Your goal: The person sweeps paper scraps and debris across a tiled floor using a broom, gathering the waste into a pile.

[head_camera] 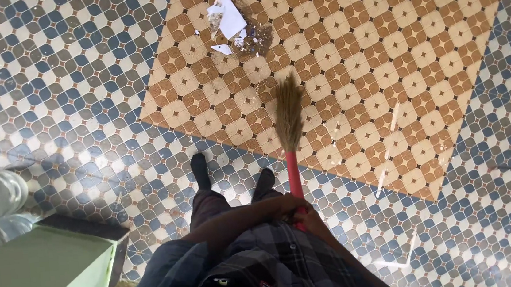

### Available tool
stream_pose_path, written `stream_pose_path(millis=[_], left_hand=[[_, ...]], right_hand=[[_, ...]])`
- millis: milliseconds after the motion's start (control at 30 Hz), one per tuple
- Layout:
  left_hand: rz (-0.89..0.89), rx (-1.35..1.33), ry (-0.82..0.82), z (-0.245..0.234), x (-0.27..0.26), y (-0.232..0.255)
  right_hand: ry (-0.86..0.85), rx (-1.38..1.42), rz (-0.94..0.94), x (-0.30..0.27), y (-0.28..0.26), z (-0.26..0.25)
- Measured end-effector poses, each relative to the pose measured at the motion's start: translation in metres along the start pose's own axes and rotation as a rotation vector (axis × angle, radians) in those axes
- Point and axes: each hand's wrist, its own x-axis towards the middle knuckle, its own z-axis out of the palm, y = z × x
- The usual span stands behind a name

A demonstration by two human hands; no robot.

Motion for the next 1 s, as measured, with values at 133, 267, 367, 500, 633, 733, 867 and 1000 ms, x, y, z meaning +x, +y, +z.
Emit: stream_pose_path(millis=[133,267,367,500,633,733,867,1000], left_hand=[[0.281,0.532,0.045,-0.060,-0.021,-0.022],[0.102,0.130,0.350,-0.114,-0.074,-0.042],[0.252,0.368,0.344,-0.171,-0.126,-0.039],[0.657,1.039,0.446,-0.246,-0.201,-0.032],[0.254,0.028,0.678,-0.271,-0.240,0.010],[0.182,-0.062,0.747,-0.273,-0.272,0.040],[0.274,0.023,0.753,-0.263,-0.243,0.043],[0.242,0.180,0.727,-0.242,-0.198,0.012]], right_hand=[[-0.021,0.083,0.058,0.026,0.001,0.077],[-0.108,0.138,0.102,0.045,0.002,0.156],[-0.168,0.172,0.096,0.070,-0.011,0.220],[-0.190,0.215,0.165,0.095,-0.047,0.293],[-0.237,0.217,0.169,0.120,-0.104,0.342],[-0.243,0.218,0.105,0.114,-0.149,0.357],[-0.159,0.183,0.107,0.072,-0.188,0.347],[-0.098,0.132,0.033,0.036,-0.175,0.321]])
